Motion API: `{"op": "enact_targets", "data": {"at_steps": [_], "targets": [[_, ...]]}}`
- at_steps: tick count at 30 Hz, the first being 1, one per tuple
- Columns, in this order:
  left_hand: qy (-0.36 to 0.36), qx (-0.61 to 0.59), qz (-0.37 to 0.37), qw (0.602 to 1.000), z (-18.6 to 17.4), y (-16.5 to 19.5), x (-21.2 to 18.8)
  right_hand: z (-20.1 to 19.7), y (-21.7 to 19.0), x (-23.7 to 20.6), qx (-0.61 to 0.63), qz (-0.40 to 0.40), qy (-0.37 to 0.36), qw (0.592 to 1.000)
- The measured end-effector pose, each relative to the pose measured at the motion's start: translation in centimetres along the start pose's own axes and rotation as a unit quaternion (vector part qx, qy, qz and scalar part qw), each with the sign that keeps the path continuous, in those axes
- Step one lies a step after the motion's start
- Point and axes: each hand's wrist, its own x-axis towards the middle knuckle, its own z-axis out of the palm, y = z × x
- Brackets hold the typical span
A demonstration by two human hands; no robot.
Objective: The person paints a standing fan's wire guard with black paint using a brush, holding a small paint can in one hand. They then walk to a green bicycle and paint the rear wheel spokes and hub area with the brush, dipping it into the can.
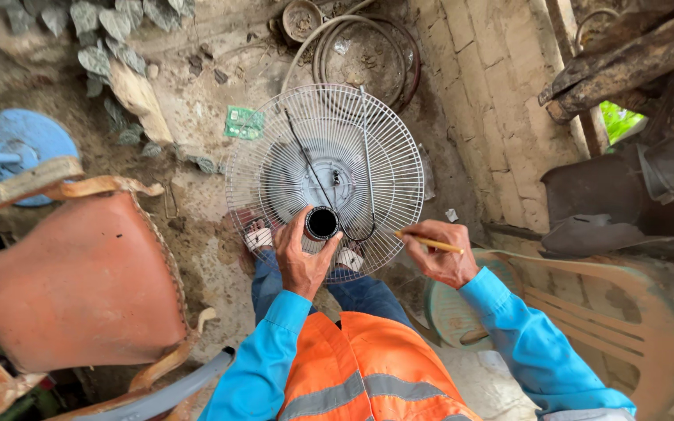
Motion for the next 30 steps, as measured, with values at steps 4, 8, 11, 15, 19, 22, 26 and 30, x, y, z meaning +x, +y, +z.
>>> {"op": "enact_targets", "data": {"at_steps": [4, 8, 11, 15, 19, 22, 26, 30], "targets": [[0.028, -0.022, 0.022, 0.999, -0.8, -0.4, 0.8, 0.3, -0.9, 1.9, 0.008, 0.002, -0.055, 0.998], [0.008, -0.033, -0.014, 0.999, -1.7, -1.4, 1.3, 0.2, -2.0, 3.8, -0.026, -0.019, -0.033, 0.999], [0.033, -0.046, 0.054, 0.997, -2.2, -2.1, 1.7, 0.7, -3.3, 4.7, -0.033, -0.052, -0.042, 0.997], [0.038, -0.067, 0.046, 0.996, -2.9, -2.7, 2.1, 1.1, -5.0, 5.8, -0.089, 0.007, -0.085, 0.992], [0.027, -0.075, 0.047, 0.996, -3.8, -3.5, 2.8, 1.7, -6.1, 6.8, -0.101, 0.038, -0.112, 0.988], [0.017, -0.078, 0.042, 0.996, -4.4, -4.1, 3.2, 2.0, -6.5, 7.4, -0.105, 0.043, -0.098, 0.989], [-0.016, -0.091, 0.046, 0.995, -5.0, -4.9, 3.7, 2.8, -6.7, 8.1, -0.092, 0.091, -0.109, 0.986], [-0.031, -0.089, 0.044, 0.995, -5.0, -5.3, 4.0, 3.9, -6.7, 8.9, -0.088, 0.104, -0.149, 0.979]]}}
